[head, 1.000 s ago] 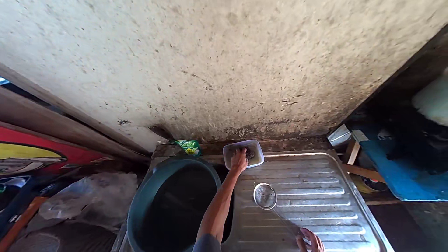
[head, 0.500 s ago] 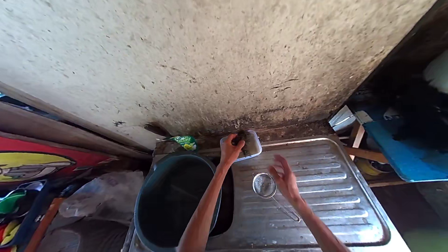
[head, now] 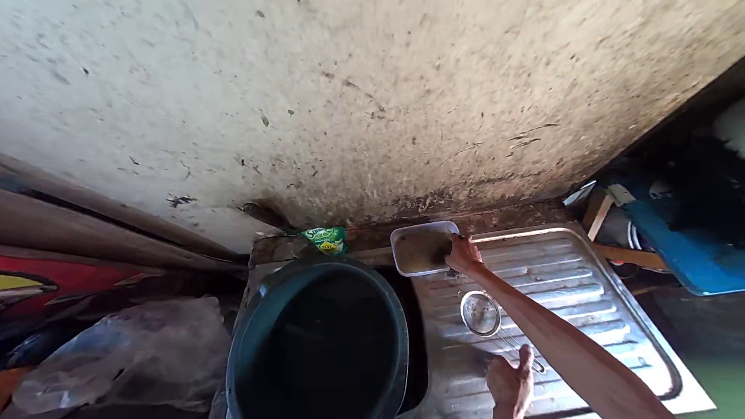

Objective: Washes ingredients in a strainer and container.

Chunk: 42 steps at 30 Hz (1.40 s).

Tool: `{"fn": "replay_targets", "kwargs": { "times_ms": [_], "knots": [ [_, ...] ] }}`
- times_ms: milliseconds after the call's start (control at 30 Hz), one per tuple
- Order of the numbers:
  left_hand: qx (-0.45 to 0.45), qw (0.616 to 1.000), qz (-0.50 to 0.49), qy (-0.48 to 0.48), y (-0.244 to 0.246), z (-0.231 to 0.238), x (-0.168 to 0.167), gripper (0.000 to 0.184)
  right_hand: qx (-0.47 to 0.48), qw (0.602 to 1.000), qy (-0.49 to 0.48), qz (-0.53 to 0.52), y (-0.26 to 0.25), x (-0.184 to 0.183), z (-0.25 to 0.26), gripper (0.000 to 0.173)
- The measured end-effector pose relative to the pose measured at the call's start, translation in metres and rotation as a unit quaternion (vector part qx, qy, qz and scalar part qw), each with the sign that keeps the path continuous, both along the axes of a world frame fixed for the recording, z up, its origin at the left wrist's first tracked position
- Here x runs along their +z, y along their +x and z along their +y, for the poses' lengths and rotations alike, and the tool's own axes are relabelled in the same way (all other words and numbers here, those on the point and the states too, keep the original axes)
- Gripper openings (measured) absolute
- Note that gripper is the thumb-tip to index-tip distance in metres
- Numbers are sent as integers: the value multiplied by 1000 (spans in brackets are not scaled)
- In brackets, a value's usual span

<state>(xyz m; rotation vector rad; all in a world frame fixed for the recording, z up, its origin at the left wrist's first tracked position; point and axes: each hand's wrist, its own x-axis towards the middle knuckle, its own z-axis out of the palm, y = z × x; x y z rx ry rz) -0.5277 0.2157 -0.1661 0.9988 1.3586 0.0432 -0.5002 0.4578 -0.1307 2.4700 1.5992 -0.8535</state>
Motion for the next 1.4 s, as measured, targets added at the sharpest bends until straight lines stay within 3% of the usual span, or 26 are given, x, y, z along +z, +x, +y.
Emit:
{"fn": "replay_targets", "kwargs": {
  "times_ms": [333, 467, 600, 700, 833, 933, 1133, 1233, 1333, 1400],
  "knots": [
    [138, 988, -27, 66, 0, -20, -26, 23, -93, 995, -46, 2, 0, 4, -71, 63],
    [163, 984, -61, 25, -6, -36, -12, 42, -137, 989, -56, 7, -5, 8, -104, 63],
    [255, 961, -99, -37, -4, -59, 21, 29, -174, 981, -50, 67, -15, 8, -140, 60],
    [322, 942, -67, -70, 0, -68, 26, 47, -180, 977, -48, 103, -20, 9, -162, 54],
    [370, 918, -118, -83, -9, -79, 6, 44, -156, 979, -59, 119, -11, 11, -175, 51],
    [353, 928, -118, -29, -42, -92, -8, 35, -172, 970, -68, 160, 8, 7, -179, 56],
    [284, 955, -75, 41, -129, -92, 28, 25, -203, 938, -52, 275, 37, -12, -194, 52],
    [274, 958, -56, 67, -159, -71, 53, 25, -163, 957, -22, 238, 44, -2, -215, 68],
    [303, 947, -58, 87, -169, -53, 81, 20, -137, 976, 85, 147, 44, 20, -259, 75],
    [320, 941, -64, 90, -171, -42, 91, 18, -122, 960, 170, 188, 38, 21, -293, 67]
  ]
}}
